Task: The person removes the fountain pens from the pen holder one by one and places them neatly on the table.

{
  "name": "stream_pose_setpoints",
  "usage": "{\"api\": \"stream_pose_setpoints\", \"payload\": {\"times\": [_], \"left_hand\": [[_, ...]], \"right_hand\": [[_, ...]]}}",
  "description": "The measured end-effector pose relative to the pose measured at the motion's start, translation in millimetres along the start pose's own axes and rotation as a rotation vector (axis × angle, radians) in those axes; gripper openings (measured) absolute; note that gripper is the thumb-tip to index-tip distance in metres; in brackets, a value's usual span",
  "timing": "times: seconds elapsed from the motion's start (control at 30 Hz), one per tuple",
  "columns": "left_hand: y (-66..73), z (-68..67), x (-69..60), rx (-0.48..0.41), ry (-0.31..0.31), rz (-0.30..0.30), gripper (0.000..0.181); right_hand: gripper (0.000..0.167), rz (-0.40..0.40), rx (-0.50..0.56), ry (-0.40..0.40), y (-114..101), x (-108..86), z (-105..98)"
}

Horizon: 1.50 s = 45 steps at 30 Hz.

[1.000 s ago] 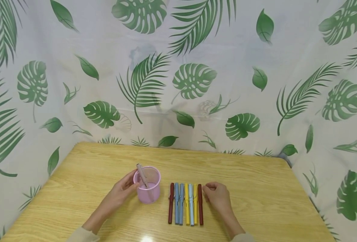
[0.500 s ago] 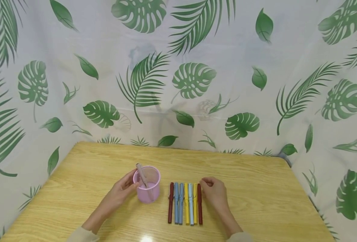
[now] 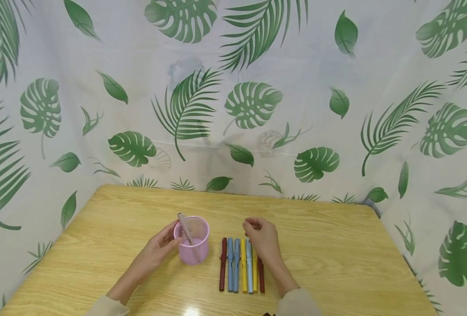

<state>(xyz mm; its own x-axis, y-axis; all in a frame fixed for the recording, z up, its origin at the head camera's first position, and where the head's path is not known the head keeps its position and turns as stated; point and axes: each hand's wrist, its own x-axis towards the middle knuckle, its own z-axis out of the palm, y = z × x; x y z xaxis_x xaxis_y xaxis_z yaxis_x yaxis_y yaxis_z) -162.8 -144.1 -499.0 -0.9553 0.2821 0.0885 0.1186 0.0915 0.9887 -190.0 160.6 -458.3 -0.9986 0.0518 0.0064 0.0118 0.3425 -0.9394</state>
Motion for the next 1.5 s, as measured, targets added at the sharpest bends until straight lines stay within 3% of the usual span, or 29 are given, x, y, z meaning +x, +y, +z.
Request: {"api": "stream_pose_setpoints", "payload": {"times": [0.43,0.97,1.5], "left_hand": [[1.4,0.4,0.7,0.011,-0.003,0.008,0.065],[1.0,1.7,0.6,0.008,0.011,-0.002,0.065],[0.0,0.9,0.1,0.011,0.003,0.002,0.065]], "right_hand": [[0.03,-0.097,0.097,-0.064,-28.8,8.9,32.8],[0.031,-0.18,0.085,-0.128,-39.9,16.1,69.2],[0.031,-0.257,0.092,-0.181,-37.3,21.4,100.0]]}}
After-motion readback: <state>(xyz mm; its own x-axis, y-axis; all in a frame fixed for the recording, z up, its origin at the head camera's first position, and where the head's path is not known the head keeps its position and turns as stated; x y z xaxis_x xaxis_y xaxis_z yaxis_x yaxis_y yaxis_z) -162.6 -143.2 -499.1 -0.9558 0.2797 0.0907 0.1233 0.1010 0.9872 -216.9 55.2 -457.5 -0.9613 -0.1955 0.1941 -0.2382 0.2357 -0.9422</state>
